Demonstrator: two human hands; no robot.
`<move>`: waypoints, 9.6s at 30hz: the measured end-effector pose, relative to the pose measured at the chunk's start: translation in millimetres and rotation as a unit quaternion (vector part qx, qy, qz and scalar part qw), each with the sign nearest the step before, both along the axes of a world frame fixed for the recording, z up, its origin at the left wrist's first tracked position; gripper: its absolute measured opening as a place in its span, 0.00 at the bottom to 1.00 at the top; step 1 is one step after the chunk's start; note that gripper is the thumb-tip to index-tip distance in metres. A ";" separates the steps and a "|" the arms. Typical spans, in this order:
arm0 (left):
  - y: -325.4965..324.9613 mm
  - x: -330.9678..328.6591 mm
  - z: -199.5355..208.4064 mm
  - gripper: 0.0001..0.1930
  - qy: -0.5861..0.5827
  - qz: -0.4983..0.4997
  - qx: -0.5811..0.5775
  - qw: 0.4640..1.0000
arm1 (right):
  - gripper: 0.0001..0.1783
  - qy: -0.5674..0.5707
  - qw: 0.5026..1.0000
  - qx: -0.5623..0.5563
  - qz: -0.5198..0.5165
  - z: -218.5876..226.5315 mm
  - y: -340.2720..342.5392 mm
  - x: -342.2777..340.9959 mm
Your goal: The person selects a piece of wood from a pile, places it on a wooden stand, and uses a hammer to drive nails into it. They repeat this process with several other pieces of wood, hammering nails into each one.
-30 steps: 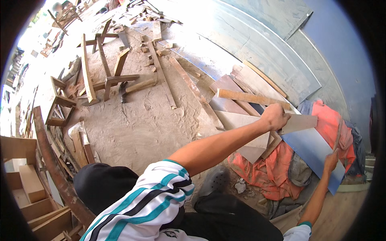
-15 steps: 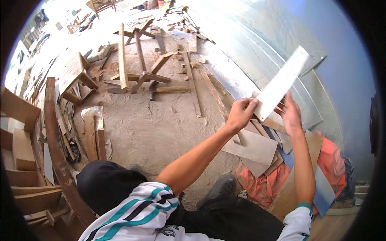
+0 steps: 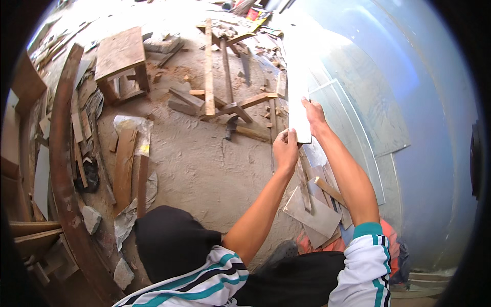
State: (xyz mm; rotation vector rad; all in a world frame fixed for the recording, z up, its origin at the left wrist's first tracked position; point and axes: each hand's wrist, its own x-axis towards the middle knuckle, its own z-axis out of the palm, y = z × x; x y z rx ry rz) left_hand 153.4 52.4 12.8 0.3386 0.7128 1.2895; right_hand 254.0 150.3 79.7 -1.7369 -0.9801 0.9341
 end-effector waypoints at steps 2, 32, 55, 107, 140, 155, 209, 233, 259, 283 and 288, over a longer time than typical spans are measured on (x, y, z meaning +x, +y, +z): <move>18.5 -12.4 -6.3 0.18 0.028 0.044 -0.036 0.998 | 0.16 -0.032 0.999 -0.008 -0.004 -5.1 23.9 -27.1; 137.1 -156.4 -71.3 0.13 0.161 0.251 -0.137 0.945 | 0.25 -0.140 0.988 -0.042 0.058 -157.3 256.0 -63.1; 132.9 -148.2 -79.2 0.13 0.189 0.232 -0.131 0.945 | 0.29 -0.183 0.977 -0.054 0.091 -178.5 261.7 -43.1; 178.1 -159.1 -101.8 0.43 0.865 0.016 0.086 0.494 | 0.27 -0.264 0.952 0.016 0.153 -122.9 246.9 -47.0; 176.0 -161.7 -98.3 0.44 0.853 0.008 0.095 0.514 | 0.26 -0.323 0.937 -0.006 0.136 -137.7 261.9 -47.5; 175.8 -156.7 -92.3 0.43 0.848 -0.002 0.092 0.522 | 0.23 -0.298 0.947 -0.007 0.122 -141.1 260.6 -49.6; 148.7 -306.5 -26.3 0.14 -0.196 0.382 0.074 0.900 | 0.14 -0.338 0.795 0.079 0.497 80.2 68.5 -175.0; 138.3 -315.5 -18.3 0.21 -0.127 0.435 -0.204 0.868 | 0.12 -0.404 0.737 0.017 0.542 31.7 55.4 -212.2; 132.9 -321.7 -33.9 0.38 0.060 0.526 -0.254 0.810 | 0.12 -0.311 0.801 -0.029 0.510 -13.1 64.0 -220.1; 117.9 -303.5 -29.4 0.22 0.069 0.452 -0.182 0.871 | 0.32 -0.518 0.582 0.221 0.587 -18.1 37.7 -248.1; 110.4 -295.7 -28.2 0.21 0.063 0.392 -0.072 0.915 | 0.32 -0.553 0.575 0.274 0.537 -26.8 58.9 -251.2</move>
